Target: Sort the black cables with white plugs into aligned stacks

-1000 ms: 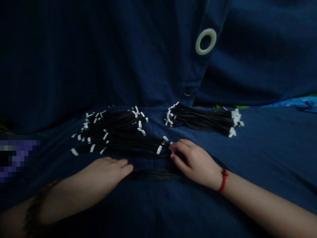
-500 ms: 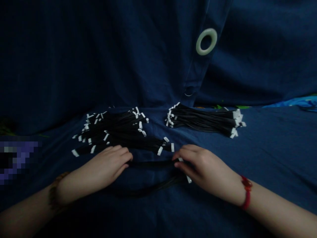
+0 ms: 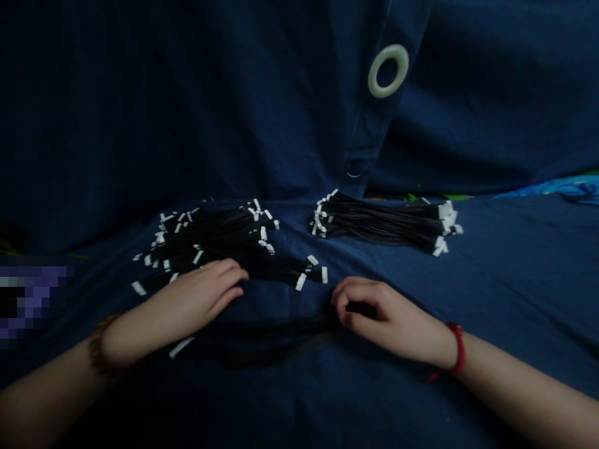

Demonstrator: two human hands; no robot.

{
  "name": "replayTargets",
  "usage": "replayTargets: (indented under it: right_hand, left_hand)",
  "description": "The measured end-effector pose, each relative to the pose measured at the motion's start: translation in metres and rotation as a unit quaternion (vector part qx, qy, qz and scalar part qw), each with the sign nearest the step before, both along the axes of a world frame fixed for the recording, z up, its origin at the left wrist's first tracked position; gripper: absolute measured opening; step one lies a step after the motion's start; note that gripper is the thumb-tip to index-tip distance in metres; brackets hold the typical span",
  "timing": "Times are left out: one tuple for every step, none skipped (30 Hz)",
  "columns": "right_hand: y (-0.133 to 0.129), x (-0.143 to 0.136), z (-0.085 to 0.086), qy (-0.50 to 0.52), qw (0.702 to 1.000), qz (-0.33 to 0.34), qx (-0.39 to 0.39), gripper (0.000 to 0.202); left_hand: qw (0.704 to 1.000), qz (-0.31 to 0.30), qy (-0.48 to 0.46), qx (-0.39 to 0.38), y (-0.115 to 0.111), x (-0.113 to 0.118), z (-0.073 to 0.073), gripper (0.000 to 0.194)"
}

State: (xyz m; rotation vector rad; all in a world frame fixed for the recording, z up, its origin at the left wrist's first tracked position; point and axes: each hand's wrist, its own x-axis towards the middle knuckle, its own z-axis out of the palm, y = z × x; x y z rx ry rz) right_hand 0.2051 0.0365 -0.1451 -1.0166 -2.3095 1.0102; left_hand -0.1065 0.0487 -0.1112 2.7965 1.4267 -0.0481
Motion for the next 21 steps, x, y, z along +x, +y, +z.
replayTargets:
  right_hand:
    - [0.000,0.000,0.001,0.011,1.000,0.010,0.004,0.016]
    - [0.001,0.000,0.001,0.021,1.000,0.010,0.006,0.019]
    - [0.001,0.000,0.001,0.032,0.999,0.004,0.006,0.021]
    - [0.002,0.000,0.001,0.047,0.999,-0.008,0.005,0.024]
    - [0.003,0.001,0.000,0.063,0.998,-0.026,0.002,0.026]
    - [0.005,0.001,-0.002,0.079,0.996,-0.048,-0.005,0.028]
    - [0.007,0.001,-0.004,0.092,0.993,-0.073,-0.014,0.028]
    - [0.009,0.001,-0.006,0.100,0.990,-0.096,-0.025,0.028]
    - [0.010,0.001,-0.008,0.104,0.987,-0.115,-0.035,0.027]
    - [0.011,0.001,-0.009,0.104,0.985,-0.130,-0.043,0.027]
    - [0.012,0.001,-0.011,0.102,0.984,-0.137,-0.048,0.027]
    - [0.012,0.001,-0.013,0.100,0.984,-0.140,-0.050,0.027]
    - [0.011,0.000,-0.014,0.099,0.984,-0.141,-0.051,0.027]
    - [0.010,-0.001,-0.015,0.102,0.983,-0.143,-0.054,0.027]
    - [0.009,-0.002,-0.016,0.107,0.982,-0.145,-0.057,0.027]
    - [0.008,-0.003,-0.017,0.115,0.981,-0.146,-0.059,0.028]
    - [0.007,-0.005,-0.018,0.122,0.980,-0.145,-0.060,0.029]
    - [0.005,-0.006,-0.018,0.125,0.980,-0.143,-0.061,0.032]
    - [0.005,-0.007,-0.018,0.123,0.981,-0.137,-0.060,0.034]
    - [0.004,-0.008,-0.018,0.112,0.984,-0.129,-0.058,0.035]
    - [0.004,-0.008,-0.017,0.092,0.987,-0.118,-0.052,0.035]
  left_hand:
    - [0.999,0.006,0.000,0.031,0.006,-0.002,-0.005,0.024]
    - [0.999,0.007,0.003,0.053,0.011,-0.004,-0.011,0.024]
    - [0.998,0.007,0.008,0.066,0.015,-0.005,-0.016,0.026]
    - [0.997,0.004,0.011,0.074,0.018,-0.006,-0.020,0.028]
    - [0.997,0.002,0.012,0.081,0.020,-0.007,-0.023,0.029]
    - [0.996,0.002,0.013,0.088,0.021,-0.008,-0.025,0.027]
    - [0.995,0.002,0.016,0.098,0.021,-0.008,-0.026,0.023]
    - [0.994,-0.001,0.020,0.109,0.021,-0.007,-0.026,0.020]
    - [0.992,-0.005,0.022,0.123,0.021,-0.007,-0.026,0.019]
    - [0.990,-0.011,0.017,0.137,0.021,-0.006,-0.026,0.018]
    - [0.989,-0.016,0.007,0.149,0.020,-0.005,-0.025,0.018]
    - [0.987,-0.023,-0.008,0.156,0.019,-0.004,-0.024,0.018]
    - [0.987,-0.028,-0.025,0.155,0.018,-0.003,-0.023,0.017]
    - [0.988,-0.032,-0.042,0.148,0.017,-0.002,-0.022,0.017]
    - [0.989,-0.036,-0.055,0.136,0.015,-0.001,-0.020,0.017]
    - [0.990,-0.042,-0.065,0.119,0.013,0.001,-0.019,0.017]
    - [0.991,-0.053,-0.074,0.096,0.011,0.003,-0.018,0.017]
    - [0.992,-0.066,-0.085,0.068,0.007,0.005,-0.016,0.016]
    - [0.992,-0.078,-0.097,0.039,0.004,0.008,-0.014,0.016]
    - [0.990,-0.087,-0.110,0.010,0.000,0.010,-0.012,0.015]
    - [0.988,-0.094,-0.122,-0.015,-0.004,0.013,-0.010,0.014]
